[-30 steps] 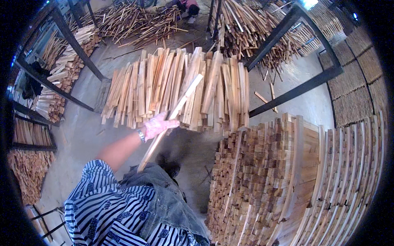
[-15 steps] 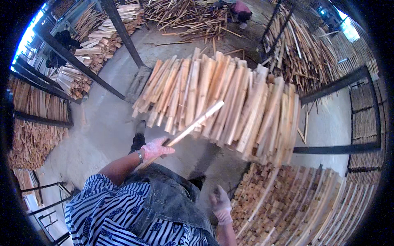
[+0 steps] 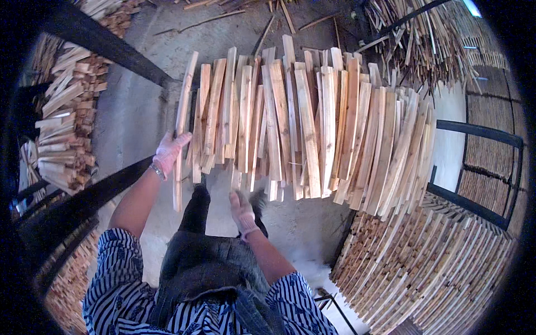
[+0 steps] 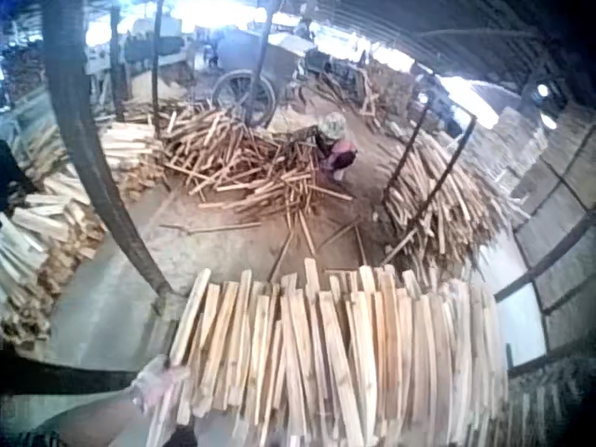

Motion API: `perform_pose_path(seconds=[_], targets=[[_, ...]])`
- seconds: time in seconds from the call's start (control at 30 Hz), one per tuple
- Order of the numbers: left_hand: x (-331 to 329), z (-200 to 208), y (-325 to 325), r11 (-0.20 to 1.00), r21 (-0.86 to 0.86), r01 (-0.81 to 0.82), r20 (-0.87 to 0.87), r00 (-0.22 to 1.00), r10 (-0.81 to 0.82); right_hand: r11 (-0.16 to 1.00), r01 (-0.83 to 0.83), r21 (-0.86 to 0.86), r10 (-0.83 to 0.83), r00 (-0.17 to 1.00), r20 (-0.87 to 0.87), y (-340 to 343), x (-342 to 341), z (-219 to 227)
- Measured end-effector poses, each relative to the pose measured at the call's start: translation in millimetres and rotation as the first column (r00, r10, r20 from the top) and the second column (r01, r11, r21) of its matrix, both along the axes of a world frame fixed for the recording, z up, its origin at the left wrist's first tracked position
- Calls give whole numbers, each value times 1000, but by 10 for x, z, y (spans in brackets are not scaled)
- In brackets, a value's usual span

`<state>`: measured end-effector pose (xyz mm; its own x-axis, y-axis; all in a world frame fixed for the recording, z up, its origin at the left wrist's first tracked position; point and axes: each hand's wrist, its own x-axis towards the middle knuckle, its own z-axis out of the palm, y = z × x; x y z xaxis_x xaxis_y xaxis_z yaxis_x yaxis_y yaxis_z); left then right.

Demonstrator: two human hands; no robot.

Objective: The person repeatedly picks up bundles of wooden planks from a pile on the floor and stacks them onto a large, organized stack. The person wears gloves and uses both hands to lift and arrange the wood pieces.

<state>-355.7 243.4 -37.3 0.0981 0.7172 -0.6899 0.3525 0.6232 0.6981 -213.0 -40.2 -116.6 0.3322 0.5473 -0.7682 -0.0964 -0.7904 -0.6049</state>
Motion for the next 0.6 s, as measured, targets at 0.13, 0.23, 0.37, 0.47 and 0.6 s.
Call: perform_pose_path(seconds=[0.13,0.23,0.37,0.47,0.6], targets=[[224,-797,508,999,-40,-33,99,994,37,977,-206,-49,206,876,435,1133,92,-561],[283,-1540,766,1000,-13,13,52,999,-12,976,-218,-3,178,788,590,1731,123,-752],[256,-2604,876,981,65,181,-129,977,-172,962,-273,18,199,744,638,1963,125,-1240],[50,-3465,810,990,-4,144,-173,974,-143,964,-264,-29,207,680,704,2065,-57,-1316],[-197,-3948,774,962,-271,28,-139,988,-68,917,-398,-9,336,762,553,2140,-436,-1444]])
